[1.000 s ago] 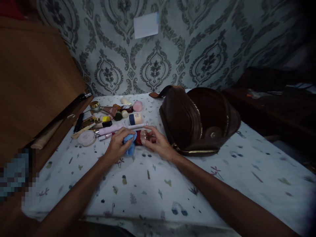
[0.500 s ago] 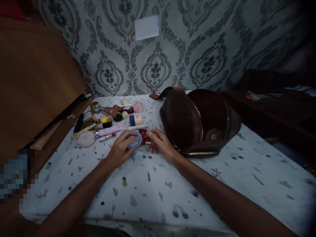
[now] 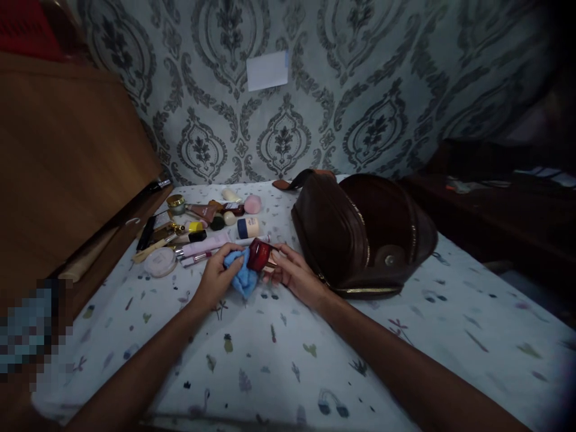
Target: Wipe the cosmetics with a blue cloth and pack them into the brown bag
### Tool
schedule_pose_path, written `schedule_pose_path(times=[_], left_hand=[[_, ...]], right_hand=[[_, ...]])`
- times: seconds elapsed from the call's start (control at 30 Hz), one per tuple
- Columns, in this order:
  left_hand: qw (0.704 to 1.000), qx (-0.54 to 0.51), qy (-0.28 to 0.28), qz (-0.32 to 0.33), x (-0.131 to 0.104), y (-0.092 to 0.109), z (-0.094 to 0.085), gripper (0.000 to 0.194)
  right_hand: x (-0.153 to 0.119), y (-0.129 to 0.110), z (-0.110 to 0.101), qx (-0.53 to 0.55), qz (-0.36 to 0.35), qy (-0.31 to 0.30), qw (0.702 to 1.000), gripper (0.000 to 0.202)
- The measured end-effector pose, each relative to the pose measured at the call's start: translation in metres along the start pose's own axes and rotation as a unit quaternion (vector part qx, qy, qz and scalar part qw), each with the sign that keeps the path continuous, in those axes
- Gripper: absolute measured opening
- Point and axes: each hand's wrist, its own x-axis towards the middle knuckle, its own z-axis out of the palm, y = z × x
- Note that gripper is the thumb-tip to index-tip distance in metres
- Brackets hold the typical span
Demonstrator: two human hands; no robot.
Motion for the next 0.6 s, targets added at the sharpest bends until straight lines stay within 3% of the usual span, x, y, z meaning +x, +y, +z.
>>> schedule_pose_path(times=[0.17, 0.33, 0.6], left_hand=[[0.974, -0.197, 0.015, -0.106, 0.0022, -0.0007, 0.006, 0.048], [0.945, -0.264, 0.024, -0.19, 0.0047, 0.0026, 0.0042, 0.054], [0.957, -0.238, 0.046, -0.16, 0.0041, 0.0076, 0.0026, 0.053]], right_hand=[[-0.0005, 0.0039, -0.0009, 0.011, -0.026, -0.023, 0.999, 0.048], [0.0001, 0.007, -0.0037, -0.066, -0.074, -0.023, 0.995, 0.049], [-0.0009, 0.0023, -0.006, -0.132, -0.098, -0.024, 0.986, 0.052]])
